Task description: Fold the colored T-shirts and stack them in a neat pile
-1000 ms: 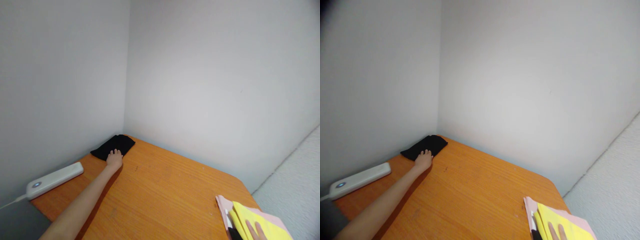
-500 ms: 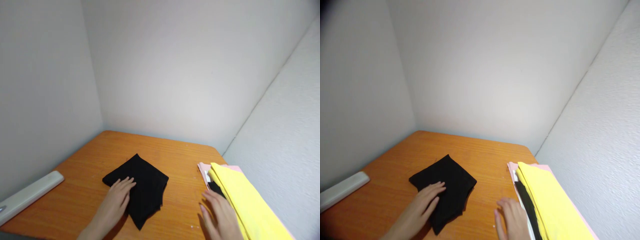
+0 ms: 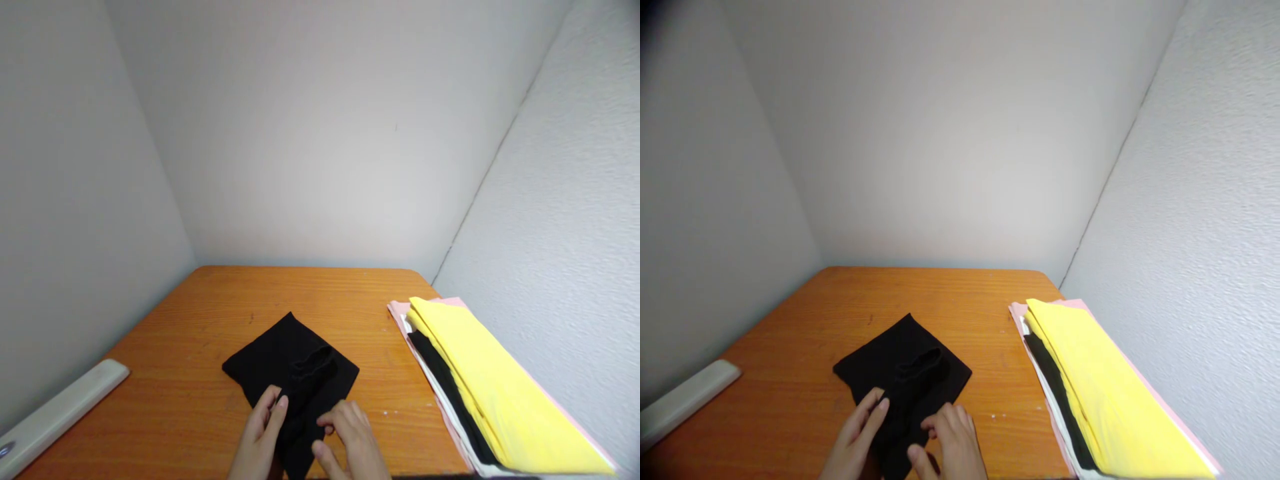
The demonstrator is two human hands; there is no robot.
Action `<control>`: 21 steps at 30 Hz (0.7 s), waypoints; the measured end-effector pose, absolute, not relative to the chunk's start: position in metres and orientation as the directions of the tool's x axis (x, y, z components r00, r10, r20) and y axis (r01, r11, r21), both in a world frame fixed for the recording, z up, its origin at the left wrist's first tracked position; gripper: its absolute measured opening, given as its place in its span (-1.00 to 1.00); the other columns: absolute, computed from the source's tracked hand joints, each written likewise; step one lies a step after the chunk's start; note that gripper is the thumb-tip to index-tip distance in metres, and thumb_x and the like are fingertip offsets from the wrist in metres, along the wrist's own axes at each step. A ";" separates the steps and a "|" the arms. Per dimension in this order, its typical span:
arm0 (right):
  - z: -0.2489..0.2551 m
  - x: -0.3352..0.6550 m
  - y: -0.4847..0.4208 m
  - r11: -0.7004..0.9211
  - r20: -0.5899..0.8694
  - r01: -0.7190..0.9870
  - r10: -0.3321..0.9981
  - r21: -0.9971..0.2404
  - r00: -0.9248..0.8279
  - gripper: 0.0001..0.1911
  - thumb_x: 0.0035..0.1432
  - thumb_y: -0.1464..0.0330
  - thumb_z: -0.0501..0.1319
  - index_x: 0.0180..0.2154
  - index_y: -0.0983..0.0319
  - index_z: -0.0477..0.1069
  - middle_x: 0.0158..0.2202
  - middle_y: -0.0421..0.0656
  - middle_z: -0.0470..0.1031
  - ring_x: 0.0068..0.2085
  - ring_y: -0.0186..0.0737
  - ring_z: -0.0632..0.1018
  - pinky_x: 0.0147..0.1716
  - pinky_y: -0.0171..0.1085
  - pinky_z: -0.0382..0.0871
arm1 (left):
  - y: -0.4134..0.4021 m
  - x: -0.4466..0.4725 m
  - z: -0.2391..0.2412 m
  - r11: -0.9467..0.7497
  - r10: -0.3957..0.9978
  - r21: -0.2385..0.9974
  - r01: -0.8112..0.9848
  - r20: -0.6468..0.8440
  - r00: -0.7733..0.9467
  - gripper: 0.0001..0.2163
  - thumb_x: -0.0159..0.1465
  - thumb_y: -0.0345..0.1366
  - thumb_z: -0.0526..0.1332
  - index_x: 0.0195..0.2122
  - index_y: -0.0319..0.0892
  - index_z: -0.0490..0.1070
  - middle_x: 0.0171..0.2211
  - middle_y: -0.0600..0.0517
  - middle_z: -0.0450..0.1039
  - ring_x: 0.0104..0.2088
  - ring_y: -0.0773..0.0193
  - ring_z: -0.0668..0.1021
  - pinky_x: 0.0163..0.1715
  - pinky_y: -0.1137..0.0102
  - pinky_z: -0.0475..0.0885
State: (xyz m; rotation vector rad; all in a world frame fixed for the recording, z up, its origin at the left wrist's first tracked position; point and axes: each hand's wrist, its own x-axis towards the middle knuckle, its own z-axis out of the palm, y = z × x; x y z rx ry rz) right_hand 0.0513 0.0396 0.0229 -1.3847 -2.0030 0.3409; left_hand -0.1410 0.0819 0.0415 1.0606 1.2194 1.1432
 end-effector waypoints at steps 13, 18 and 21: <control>0.008 0.025 0.040 0.350 0.386 0.774 0.911 -0.527 -0.149 -0.69 0.09 0.09 0.30 -0.30 0.16 0.35 -0.31 -0.15 0.44 -0.26 -0.08 0.51 -0.21 -0.12 0.44 | 0.066 -0.123 0.026 0.270 0.956 0.858 -0.438 -0.186 0.225 -0.56 -0.14 -0.14 0.54 -0.54 -0.15 0.24 -0.58 0.19 0.24 -0.56 0.46 0.26 -0.53 0.54 0.18; 0.015 0.030 0.037 0.358 0.392 0.736 0.910 -0.574 -0.137 -0.60 0.21 0.08 0.21 0.03 0.08 0.38 -0.13 -0.12 0.52 -0.08 -0.02 0.53 -0.07 -0.09 0.44 | 0.060 -0.120 0.033 0.233 0.968 0.877 -0.421 -0.167 0.189 -0.63 -0.06 -0.06 0.49 -0.52 -0.16 0.35 -0.57 0.16 0.26 -0.52 0.40 0.34 -0.49 0.52 0.24; 0.025 0.031 0.035 0.355 0.371 0.696 0.919 -0.624 -0.136 -0.54 0.26 0.15 0.17 0.17 0.06 0.30 0.04 -0.08 0.48 0.07 -0.02 0.48 0.07 -0.06 0.37 | 0.057 -0.119 0.034 0.212 0.973 0.892 -0.398 -0.156 0.168 -0.69 -0.03 -0.05 0.46 -0.46 -0.16 0.46 -0.50 0.08 0.39 -0.35 0.25 0.48 -0.35 0.45 0.36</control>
